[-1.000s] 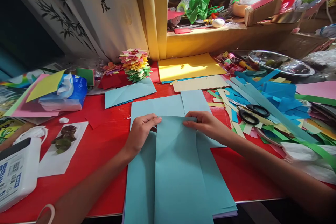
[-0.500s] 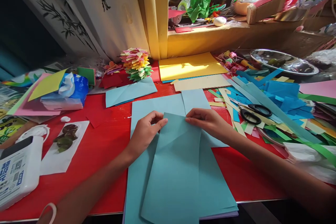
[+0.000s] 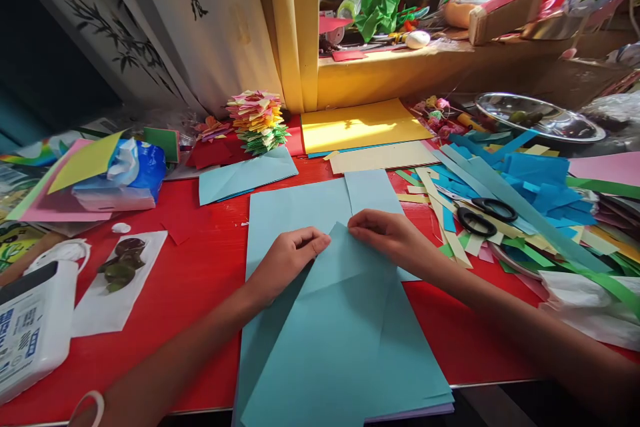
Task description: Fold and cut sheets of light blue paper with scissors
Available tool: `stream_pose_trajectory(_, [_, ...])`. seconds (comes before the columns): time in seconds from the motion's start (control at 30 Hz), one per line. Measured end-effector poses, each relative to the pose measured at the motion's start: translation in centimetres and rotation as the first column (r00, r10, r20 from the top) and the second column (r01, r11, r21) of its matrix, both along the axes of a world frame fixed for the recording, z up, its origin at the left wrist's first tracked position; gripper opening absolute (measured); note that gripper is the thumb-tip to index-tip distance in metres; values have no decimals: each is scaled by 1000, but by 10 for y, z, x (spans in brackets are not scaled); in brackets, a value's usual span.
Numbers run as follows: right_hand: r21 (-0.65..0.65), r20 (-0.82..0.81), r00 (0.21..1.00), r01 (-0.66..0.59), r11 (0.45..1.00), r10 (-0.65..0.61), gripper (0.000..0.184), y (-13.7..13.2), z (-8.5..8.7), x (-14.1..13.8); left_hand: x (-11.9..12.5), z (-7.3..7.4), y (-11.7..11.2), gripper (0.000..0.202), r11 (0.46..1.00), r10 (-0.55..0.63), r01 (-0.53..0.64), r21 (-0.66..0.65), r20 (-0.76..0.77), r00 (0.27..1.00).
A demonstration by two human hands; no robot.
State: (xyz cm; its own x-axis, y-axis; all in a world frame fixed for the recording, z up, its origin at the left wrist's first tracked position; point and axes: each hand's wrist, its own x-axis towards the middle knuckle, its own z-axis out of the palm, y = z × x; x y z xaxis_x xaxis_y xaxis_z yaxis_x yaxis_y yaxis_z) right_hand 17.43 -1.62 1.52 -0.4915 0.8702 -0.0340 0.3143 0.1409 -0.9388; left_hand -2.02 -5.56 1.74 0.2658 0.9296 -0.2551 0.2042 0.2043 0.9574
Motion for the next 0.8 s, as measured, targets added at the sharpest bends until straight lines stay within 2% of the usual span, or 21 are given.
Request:
stream_pose_trajectory(0.07, [-72,-78,997,22,997,-27,22,3,0,1,-2,2,1,30,1000,19,-17,-23,75,997])
stream_pose_trajectory(0.13, [-145,-131,991,-15,989,-4,24,3,1,1,-2,4,2,29,998,40,-44,36,108,993])
stream_pose_trajectory(0.27, [-308,-245,964,-175,935,100,24,-6,0,-6,-2,4,2,29,990,-72,59,126,104,992])
stream_pose_trajectory(0.33, [-306,-269,953,-222,926,140,23,-11,0,-12,-1,3,2,20,981,-99,80,177,99,990])
stream_pose_trajectory(0.43, [-204,-251,959,-184,961,131,21,-16,0,-16,-2,3,2,15,974,-82,47,221,151,985])
stream_pose_trajectory(0.5, [-177,-267,961,-119,977,69,20,-15,1,-16,-3,4,3,14,982,-43,4,188,206,978])
stream_pose_trajectory(0.57, [-217,-321,947,-86,972,12,21,-12,3,-14,-4,6,3,14,988,24,-57,146,219,976])
stream_pose_trajectory(0.67, [-331,-407,913,-117,937,-30,21,-9,9,-11,-5,11,5,14,984,138,-156,86,183,973])
stream_pose_trajectory(0.8, [-445,-353,933,-109,889,-62,25,-11,17,-11,-4,18,2,20,973,229,-232,11,119,966])
